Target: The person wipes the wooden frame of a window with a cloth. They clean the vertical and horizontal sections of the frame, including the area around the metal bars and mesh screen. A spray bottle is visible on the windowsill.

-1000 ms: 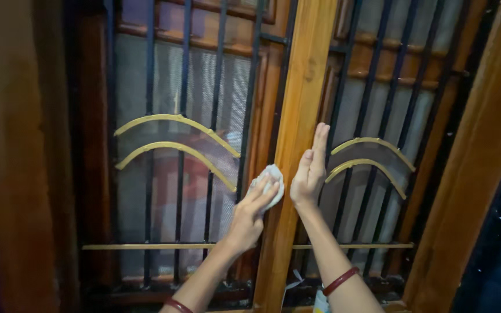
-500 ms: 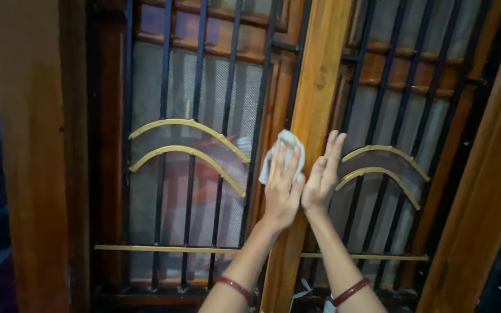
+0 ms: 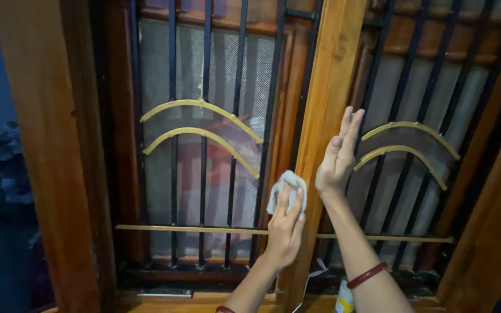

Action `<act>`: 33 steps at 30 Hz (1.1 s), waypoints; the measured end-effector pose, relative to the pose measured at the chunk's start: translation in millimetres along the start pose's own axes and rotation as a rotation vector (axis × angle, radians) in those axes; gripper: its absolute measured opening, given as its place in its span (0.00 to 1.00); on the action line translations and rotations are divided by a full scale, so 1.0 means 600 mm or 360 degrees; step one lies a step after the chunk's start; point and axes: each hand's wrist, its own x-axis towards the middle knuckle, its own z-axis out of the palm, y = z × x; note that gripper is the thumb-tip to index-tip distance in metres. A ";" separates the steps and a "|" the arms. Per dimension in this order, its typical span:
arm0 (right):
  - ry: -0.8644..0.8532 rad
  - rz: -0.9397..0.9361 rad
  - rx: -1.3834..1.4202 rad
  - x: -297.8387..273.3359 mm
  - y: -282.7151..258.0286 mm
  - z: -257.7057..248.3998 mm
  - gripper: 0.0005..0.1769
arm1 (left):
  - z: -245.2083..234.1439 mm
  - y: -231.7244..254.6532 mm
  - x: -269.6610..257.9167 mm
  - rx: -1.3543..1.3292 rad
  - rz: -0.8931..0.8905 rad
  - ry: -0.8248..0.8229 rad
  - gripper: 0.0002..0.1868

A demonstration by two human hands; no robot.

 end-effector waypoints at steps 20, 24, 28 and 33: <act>0.0039 -0.0003 -0.0132 0.004 -0.017 0.006 0.31 | -0.074 0.044 0.041 0.0407 0.0194 0.0127 0.31; 0.0033 0.0039 -0.0113 0.005 -0.014 0.003 0.32 | -0.014 0.039 0.052 -0.0012 0.0114 0.0283 0.33; 0.0010 -0.0009 -0.0073 0.002 -0.011 0.004 0.32 | 0.012 0.010 0.023 -0.0029 0.0095 0.0312 0.31; -0.0004 -0.0005 -0.0016 0.004 -0.008 0.003 0.32 | 0.019 -0.012 -0.043 0.0006 0.0007 0.0228 0.31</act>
